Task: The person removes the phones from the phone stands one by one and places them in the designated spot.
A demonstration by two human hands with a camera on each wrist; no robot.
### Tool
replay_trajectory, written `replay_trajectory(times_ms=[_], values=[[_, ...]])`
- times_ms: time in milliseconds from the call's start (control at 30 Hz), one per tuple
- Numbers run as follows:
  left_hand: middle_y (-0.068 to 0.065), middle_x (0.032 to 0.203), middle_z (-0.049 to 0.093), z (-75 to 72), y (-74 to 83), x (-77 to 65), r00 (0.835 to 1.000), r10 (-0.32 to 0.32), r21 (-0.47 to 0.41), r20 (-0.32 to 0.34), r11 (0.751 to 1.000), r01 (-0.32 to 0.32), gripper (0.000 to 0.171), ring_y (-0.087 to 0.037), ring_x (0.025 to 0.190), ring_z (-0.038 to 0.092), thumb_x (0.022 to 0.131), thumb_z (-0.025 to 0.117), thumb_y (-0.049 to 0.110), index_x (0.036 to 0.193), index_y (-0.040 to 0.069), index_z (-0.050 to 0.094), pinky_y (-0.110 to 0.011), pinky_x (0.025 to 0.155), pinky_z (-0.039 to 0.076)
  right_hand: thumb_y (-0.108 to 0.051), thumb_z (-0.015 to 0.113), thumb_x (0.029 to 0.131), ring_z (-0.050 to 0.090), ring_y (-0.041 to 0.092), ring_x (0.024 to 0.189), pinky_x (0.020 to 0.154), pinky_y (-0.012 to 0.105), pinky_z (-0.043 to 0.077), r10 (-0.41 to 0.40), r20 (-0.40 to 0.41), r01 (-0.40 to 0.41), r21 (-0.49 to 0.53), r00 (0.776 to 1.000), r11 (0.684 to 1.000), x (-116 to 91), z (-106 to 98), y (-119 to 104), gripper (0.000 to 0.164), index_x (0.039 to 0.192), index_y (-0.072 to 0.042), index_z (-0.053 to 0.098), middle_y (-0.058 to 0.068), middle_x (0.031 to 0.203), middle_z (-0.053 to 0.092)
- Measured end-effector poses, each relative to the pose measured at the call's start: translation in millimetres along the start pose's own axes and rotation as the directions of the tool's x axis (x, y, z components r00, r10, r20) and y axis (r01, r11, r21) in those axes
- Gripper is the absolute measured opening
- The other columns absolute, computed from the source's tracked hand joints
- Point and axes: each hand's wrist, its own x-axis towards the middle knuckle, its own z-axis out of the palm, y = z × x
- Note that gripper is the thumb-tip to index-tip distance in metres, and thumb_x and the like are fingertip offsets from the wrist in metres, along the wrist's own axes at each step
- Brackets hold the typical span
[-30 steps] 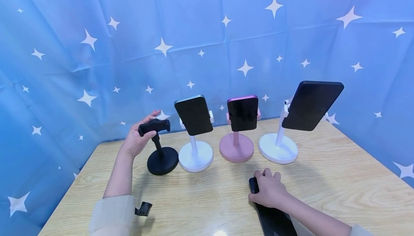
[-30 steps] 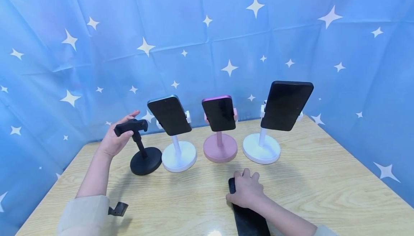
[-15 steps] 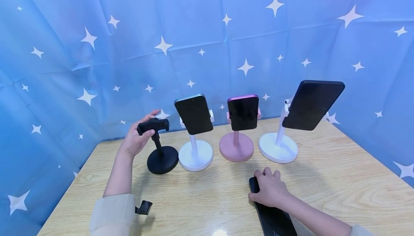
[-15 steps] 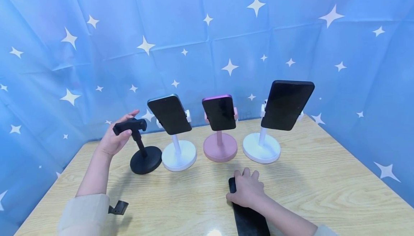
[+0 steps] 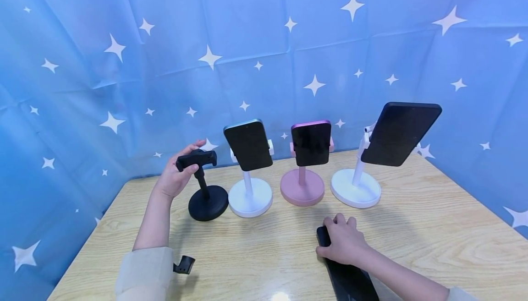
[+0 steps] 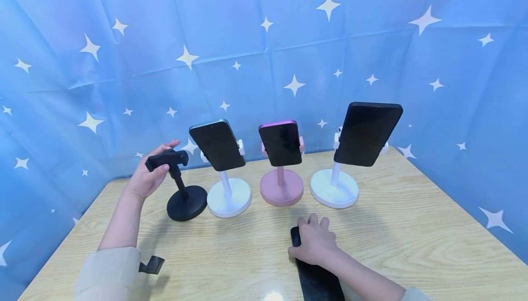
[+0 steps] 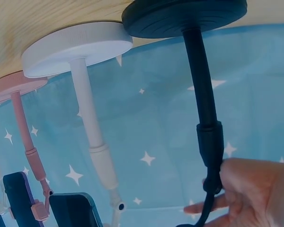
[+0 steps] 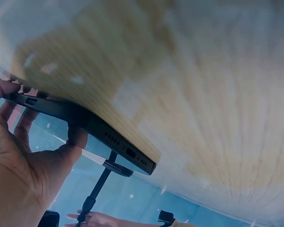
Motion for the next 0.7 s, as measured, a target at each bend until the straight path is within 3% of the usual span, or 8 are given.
replay_trajectory(times_ms=[200,400,567,700], values=[[-0.002,0.137,0.043,4.5,3.7,-1.0,0.999,-0.034,0.003,-0.034,0.999,0.034,0.027,-0.016,0.134,0.021,0.088,0.055,0.002,0.107,0.021,0.058,-0.025,0.098,0.033,-0.038,0.076,0.066,0.041,0.036,0.086,0.057,0.049,0.041,0.021,0.014,-0.020,-0.031,1.000,0.999,0,0,0,0.061,0.111,-0.002,0.057,0.018,0.101,0.048],[-0.001,0.136,0.043,7.1,6.8,-4.0,0.995,-0.059,0.013,-0.077,0.998,0.060,0.035,-0.017,0.130,0.028,0.087,0.050,-0.006,0.107,0.022,0.058,-0.027,0.094,0.035,-0.040,0.077,0.066,0.042,0.036,0.087,0.056,0.047,0.042,0.007,0.034,-0.006,-0.033,0.999,0.999,0,-1,-2,0.062,0.111,-0.003,0.057,0.017,0.102,0.048],[-0.002,0.138,0.041,9.6,7.6,-5.6,0.984,-0.101,0.037,-0.144,0.994,0.107,0.038,-0.025,0.130,0.026,0.088,0.052,-0.003,0.117,0.020,0.058,-0.031,0.097,0.030,-0.040,0.076,0.067,0.040,0.035,0.085,0.054,0.044,0.041,-0.018,0.053,0.021,-0.042,0.998,0.999,2,-2,-2,0.064,0.113,-0.001,0.055,0.017,0.101,0.047],[0.003,0.135,0.043,13.2,9.8,-6.7,0.973,-0.117,0.073,-0.197,0.988,0.134,0.046,-0.018,0.126,0.034,0.088,0.053,-0.003,0.131,0.010,0.049,-0.028,0.098,0.031,-0.040,0.076,0.067,0.040,0.036,0.084,0.053,0.043,0.041,-0.035,0.062,0.038,-0.051,0.997,0.998,2,-4,-2,0.064,0.113,-0.001,0.054,0.017,0.100,0.047]])
